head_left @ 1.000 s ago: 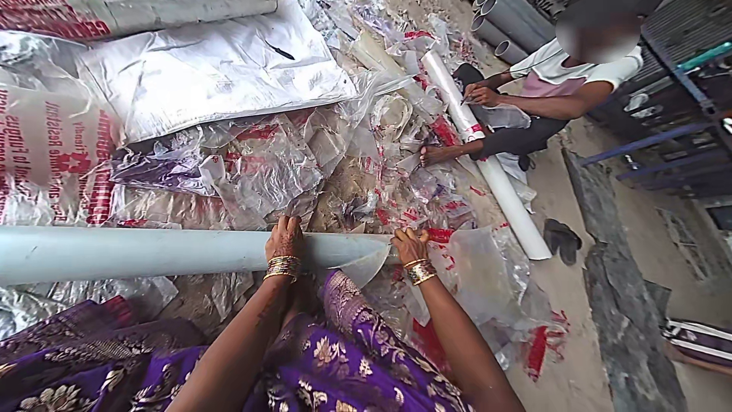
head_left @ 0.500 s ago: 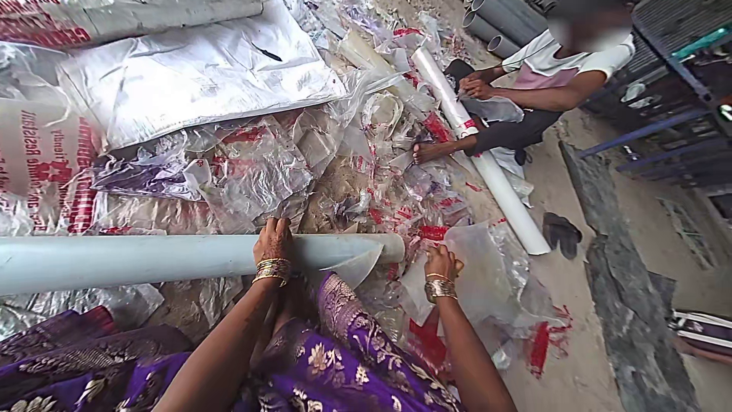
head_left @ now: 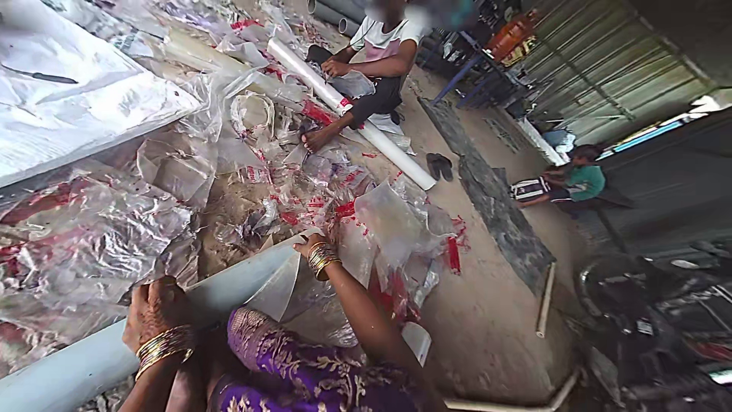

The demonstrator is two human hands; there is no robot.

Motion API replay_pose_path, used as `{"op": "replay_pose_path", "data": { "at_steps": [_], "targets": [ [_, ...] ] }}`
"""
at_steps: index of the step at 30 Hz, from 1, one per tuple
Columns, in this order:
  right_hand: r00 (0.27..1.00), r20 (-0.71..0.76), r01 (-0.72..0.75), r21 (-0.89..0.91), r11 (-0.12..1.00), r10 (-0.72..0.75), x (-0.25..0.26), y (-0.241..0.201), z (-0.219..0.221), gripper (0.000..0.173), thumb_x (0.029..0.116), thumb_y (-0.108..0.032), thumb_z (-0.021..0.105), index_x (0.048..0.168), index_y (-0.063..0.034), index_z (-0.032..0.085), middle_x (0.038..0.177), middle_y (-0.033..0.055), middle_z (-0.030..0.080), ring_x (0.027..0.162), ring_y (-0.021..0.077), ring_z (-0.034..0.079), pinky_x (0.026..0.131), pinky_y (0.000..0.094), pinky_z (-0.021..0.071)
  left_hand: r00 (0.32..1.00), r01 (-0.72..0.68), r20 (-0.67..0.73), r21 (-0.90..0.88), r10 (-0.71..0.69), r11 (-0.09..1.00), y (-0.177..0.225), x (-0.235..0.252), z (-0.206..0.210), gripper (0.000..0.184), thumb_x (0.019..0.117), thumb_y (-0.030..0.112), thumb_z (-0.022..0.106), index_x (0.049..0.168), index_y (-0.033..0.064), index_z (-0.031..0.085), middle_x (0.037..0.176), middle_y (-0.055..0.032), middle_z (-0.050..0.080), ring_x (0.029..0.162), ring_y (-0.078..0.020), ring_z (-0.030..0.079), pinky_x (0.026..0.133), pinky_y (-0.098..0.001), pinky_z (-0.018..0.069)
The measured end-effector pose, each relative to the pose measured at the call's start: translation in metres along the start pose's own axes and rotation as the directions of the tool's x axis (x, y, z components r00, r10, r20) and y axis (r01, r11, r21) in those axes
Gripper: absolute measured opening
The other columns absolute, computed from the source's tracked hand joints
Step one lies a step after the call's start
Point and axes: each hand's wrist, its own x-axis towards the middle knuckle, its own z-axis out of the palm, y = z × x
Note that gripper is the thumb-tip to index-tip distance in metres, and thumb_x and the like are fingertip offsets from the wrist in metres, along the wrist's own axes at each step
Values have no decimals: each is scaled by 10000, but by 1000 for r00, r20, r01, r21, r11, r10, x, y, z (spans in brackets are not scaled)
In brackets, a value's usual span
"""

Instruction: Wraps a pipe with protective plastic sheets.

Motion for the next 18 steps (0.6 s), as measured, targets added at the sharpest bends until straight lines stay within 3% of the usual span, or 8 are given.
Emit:
{"op": "replay_pose_path", "data": {
  "at_steps": [7, 12, 18],
  "targets": [
    [999, 35, 37, 49, 998, -39, 6, 2, 2, 445, 1029, -308, 619, 1266, 68, 634, 1350, 264, 614, 1289, 345, 584, 1081, 516, 441, 999, -32, -3, -9, 32, 999, -5, 0, 3, 323, 1068, 163, 440, 1268, 17, 648, 1372, -287, 591, 1277, -498, 573, 964, -685, 460],
    [987, -125, 130, 262, 956, -100, 2, 25, 29, 363, 1052, -264, 578, 1103, 79, 683, 1143, 265, 676, 1098, 358, 639, 978, 535, 467, 1000, -6, 8, -31, 6, 1000, -2, 4, 2, 313, 1047, 91, 445, 1265, 24, 659, 1386, -299, 573, 1286, -512, 556, 967, -685, 459],
    [964, -261, 193, 525, 829, -59, -9, 44, 57, 311, 1048, -206, 592, 967, 86, 661, 921, 198, 637, 870, 265, 581, 859, 464, 462, 1000, 11, 10, -15, -11, 1000, -2, 2, 2, 307, 1036, 63, 455, 1256, 32, 668, 1395, -297, 566, 1288, -511, 554, 963, -683, 462]
  ]
}}
